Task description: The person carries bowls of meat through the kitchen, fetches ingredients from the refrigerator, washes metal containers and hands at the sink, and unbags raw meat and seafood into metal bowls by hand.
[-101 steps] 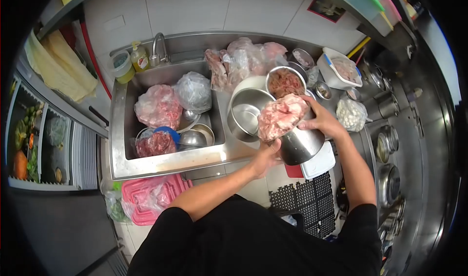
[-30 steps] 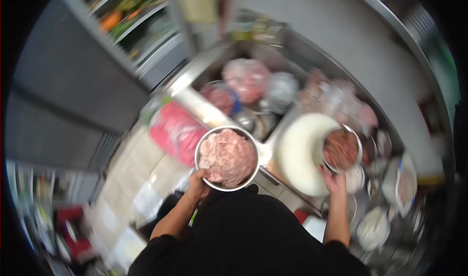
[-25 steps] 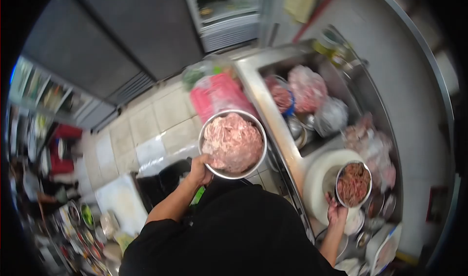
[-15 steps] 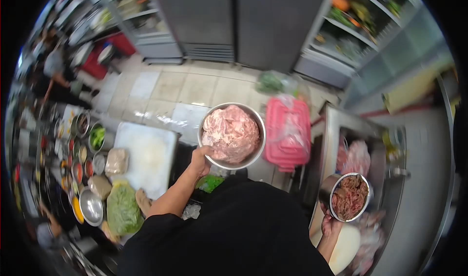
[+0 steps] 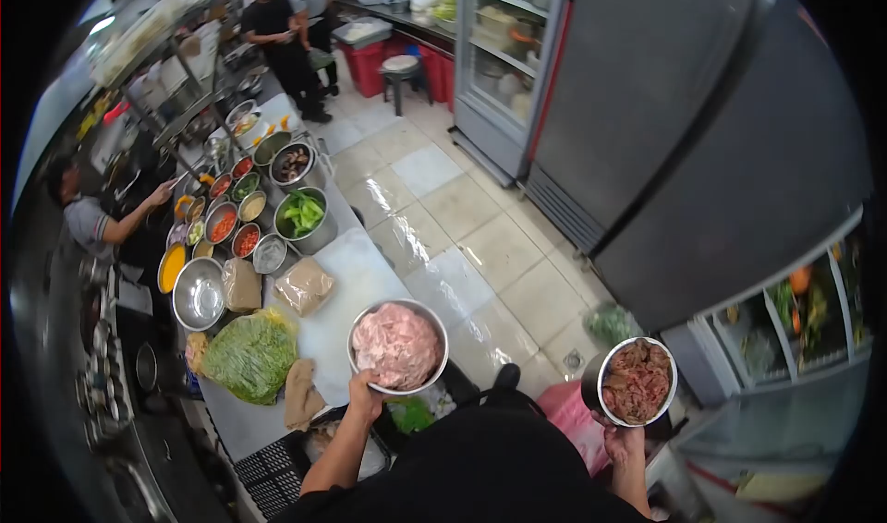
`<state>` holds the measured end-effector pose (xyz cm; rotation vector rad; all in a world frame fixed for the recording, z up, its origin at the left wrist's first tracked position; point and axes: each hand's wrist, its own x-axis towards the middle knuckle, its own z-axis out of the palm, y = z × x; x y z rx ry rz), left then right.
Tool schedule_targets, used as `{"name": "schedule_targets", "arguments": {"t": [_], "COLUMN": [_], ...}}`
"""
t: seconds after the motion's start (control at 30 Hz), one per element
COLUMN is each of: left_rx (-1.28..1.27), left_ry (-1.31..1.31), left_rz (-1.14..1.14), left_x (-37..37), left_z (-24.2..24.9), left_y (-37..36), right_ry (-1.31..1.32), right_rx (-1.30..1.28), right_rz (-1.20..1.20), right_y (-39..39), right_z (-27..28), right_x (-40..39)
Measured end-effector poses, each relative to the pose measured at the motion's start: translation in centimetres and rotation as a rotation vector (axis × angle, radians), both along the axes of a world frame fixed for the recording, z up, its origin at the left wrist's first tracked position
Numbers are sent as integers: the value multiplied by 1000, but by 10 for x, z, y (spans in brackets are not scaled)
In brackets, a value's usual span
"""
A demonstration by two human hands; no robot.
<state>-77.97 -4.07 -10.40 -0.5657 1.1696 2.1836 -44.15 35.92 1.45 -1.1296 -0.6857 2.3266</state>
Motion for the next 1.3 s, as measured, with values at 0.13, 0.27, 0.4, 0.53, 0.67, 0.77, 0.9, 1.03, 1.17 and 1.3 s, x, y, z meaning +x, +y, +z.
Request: {"name": "schedule_targets", "arguments": {"t": [0.13, 0.27, 0.4, 0.53, 0.67, 0.77, 0.9, 1.03, 1.17, 1.3], "left_rx": [76, 46, 42, 62, 67, 142, 27, 144, 5, 140], "left_ry": [-64, -88, -66, -36, 7, -29, -160, -1, -76, 5], "left_rz": [148, 333, 376, 458, 529, 629, 834, 676, 636, 578], "left_x": [0, -22, -50, -73, -76, -79, -101, -193, -318, -442], "left_z": [-2, -6, -16, 4, 10, 1, -20, 10, 40, 59], "left_y": [32, 85, 117, 144, 152, 156, 169, 197, 224, 257], "right_ry": [3, -78, -117, -143, -189, -107, 30, 12, -31, 18], "right_rx": [-23, 40, -66, -65, -32, -80, -126, -133, 5, 2], "right_rz": [178, 333, 458, 582, 714, 811, 937, 893, 827, 734], "right_y": [96, 182, 234, 279, 304, 309, 295, 306, 308, 343], "right_z": [-18, -53, -35, -41, -44, -34, 0, -18, 12, 5], "right_x": [-89, -182, -266, -335, -409, -476, -570, -643, -717, -786]}}
